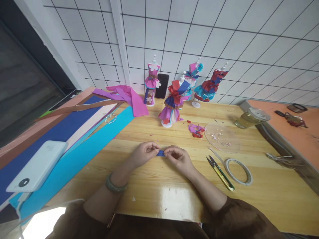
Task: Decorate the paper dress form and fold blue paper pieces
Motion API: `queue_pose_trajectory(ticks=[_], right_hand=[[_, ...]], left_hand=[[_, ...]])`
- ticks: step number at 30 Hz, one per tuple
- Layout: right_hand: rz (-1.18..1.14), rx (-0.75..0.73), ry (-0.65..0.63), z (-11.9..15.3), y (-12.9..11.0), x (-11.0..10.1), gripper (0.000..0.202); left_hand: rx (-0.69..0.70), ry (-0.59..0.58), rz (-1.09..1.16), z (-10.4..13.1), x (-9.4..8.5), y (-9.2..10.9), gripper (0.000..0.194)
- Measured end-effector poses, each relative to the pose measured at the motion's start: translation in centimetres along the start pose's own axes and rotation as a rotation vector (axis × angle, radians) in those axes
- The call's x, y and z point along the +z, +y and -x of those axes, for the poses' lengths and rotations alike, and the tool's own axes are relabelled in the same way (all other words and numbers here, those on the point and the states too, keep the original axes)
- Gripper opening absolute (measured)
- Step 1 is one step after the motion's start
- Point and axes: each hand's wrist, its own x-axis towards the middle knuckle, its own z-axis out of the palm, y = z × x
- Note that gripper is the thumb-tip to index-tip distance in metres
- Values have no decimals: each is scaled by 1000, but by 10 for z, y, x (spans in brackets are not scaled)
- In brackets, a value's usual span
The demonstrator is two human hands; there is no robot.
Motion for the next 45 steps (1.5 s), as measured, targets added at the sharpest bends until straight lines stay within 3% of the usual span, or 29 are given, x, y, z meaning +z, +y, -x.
queue_pose_trajectory(ticks=[7, 13, 18, 24, 31, 39, 45], right_hand=[[49, -8, -2, 1, 1, 0, 16], [-17, 2, -14, 0, 4, 3, 32], [54, -4, 26, 1, 10, 0, 29], [86, -65, 53, 1, 6, 0, 22], [164, -142, 63, 2, -4, -2, 18], [38, -26, 20, 1, 6, -1, 21], [-17, 20, -1, 0, 5, -3, 16]], left_hand=[[46, 28, -3, 0, 2, -5, 16], [159, 62, -209, 2, 6, 1, 17], [233, 98, -343, 3, 6, 4, 15], [221, 80, -429, 4, 4, 5, 23], [204, 32, -392, 2, 2, 4, 16], [140, 54, -324, 3, 2, 2, 18], [20, 43, -105, 0, 2, -7, 24]])
